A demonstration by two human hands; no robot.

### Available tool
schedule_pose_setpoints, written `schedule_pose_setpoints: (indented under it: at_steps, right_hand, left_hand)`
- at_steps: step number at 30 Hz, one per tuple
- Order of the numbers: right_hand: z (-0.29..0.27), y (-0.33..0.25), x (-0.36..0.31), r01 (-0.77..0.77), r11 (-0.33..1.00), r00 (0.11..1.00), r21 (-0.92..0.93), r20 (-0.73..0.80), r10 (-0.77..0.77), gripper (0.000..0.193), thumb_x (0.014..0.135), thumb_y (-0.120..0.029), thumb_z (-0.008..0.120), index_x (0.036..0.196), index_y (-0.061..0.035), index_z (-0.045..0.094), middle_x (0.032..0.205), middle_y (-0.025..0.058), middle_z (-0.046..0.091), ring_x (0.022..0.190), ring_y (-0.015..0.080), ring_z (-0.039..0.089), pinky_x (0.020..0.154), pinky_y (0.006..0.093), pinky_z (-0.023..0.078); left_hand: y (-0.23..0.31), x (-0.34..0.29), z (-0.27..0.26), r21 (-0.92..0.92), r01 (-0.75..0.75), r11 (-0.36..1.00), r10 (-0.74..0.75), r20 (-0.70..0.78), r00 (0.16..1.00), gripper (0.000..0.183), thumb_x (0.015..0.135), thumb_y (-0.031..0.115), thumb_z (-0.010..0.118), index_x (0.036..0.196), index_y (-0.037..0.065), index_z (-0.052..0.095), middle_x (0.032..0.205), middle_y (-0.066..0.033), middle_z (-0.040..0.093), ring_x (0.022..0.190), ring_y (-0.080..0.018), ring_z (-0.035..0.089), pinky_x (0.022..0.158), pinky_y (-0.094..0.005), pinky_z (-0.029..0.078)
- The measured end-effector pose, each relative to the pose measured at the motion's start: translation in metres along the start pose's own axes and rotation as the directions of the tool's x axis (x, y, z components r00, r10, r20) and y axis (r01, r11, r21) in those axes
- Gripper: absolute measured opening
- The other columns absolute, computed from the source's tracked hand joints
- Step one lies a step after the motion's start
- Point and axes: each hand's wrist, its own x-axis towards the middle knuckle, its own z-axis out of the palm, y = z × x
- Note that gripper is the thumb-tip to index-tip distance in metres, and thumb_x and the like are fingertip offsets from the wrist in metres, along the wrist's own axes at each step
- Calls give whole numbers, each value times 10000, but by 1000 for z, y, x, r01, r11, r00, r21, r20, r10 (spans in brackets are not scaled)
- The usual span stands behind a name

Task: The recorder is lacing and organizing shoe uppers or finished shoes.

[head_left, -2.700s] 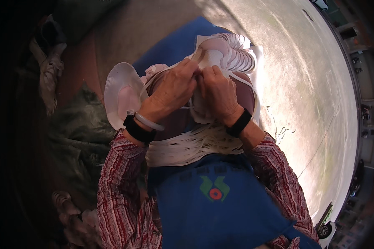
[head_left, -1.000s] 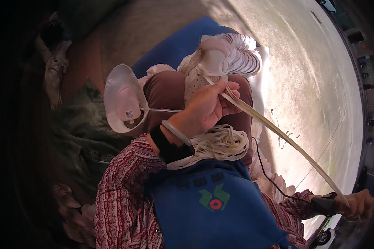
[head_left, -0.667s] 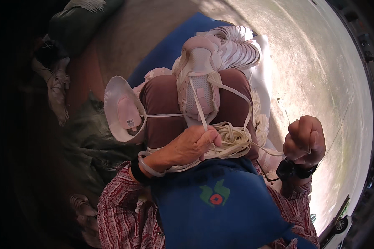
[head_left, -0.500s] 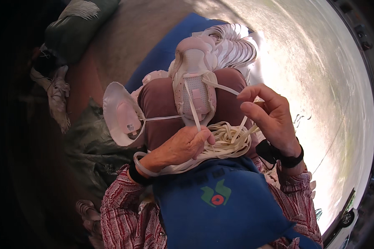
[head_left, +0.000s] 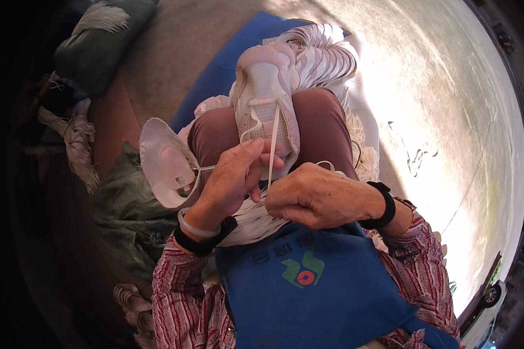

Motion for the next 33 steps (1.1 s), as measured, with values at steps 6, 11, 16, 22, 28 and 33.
schedule_pose_setpoints:
  at_steps: [6, 11, 16, 22, 28, 33]
  right_hand:
    - [10, -14, -2, -1, 1000, 957, 25, 290, -7, 129, 886, -114, 609, 859, 10, 583, 776, 157, 605, 754, 360, 620, 698, 433, 486]
    - [2, 3, -19, -55, 996, 996, -76, 60, 60, 222, 903, -206, 612, 852, 9, 635, 778, 190, 610, 810, 377, 626, 737, 473, 476]
    - [11, 2, -23, -167, 985, 975, -29, -150, 161, 254, 932, -242, 609, 987, 3, 651, 885, 190, 621, 831, 386, 619, 757, 465, 476]
    - [29, 18, -21, -161, 952, 857, 261, -441, 266, 246, 973, -203, 594, 1074, 18, 638, 876, 72, 625, 702, 208, 589, 646, 339, 472]
    - [23, 33, -35, -65, 358, 684, 932, -219, 696, 226, 1012, -196, 534, 1056, -11, 656, 828, -35, 574, 452, -20, 364, 392, 156, 264]
    - [39, 33, -24, -236, 919, 833, 315, -421, 359, 188, 991, -154, 526, 1009, -5, 639, 841, 67, 600, 603, 184, 557, 545, 293, 433]
  left_hand:
    - [-10, 8, -1, -227, -6, 974, 12, 25, 1000, 333, 1046, 319, 486, 1117, 17, 605, 828, 2, 596, 513, -15, 412, 419, -194, 424]
    - [2, -19, 3, 63, -26, 998, 27, -21, 999, 293, 1048, 308, 494, 1035, 44, 619, 696, 57, 459, 532, -3, 390, 475, -183, 429]
    - [24, -38, -14, 239, -434, 869, 449, -7, 894, 377, 1084, 299, 379, 896, 36, 574, 638, 43, 444, 623, -82, 476, 761, -316, 504]
    - [66, -71, -33, -591, -421, 688, 601, 139, 787, 255, 1083, 180, 320, 927, 49, 473, 636, -8, 431, 642, -158, 522, 844, -446, 499]
    - [71, -78, -26, -515, -574, 637, 681, 28, 732, 293, 1090, 189, 268, 1003, 27, 495, 609, -14, 437, 559, -154, 490, 622, -395, 569]
    - [69, -84, -23, -306, -486, 818, 570, 323, 756, 315, 1074, 207, 360, 907, 17, 547, 644, -22, 517, 540, -183, 506, 552, -375, 551]
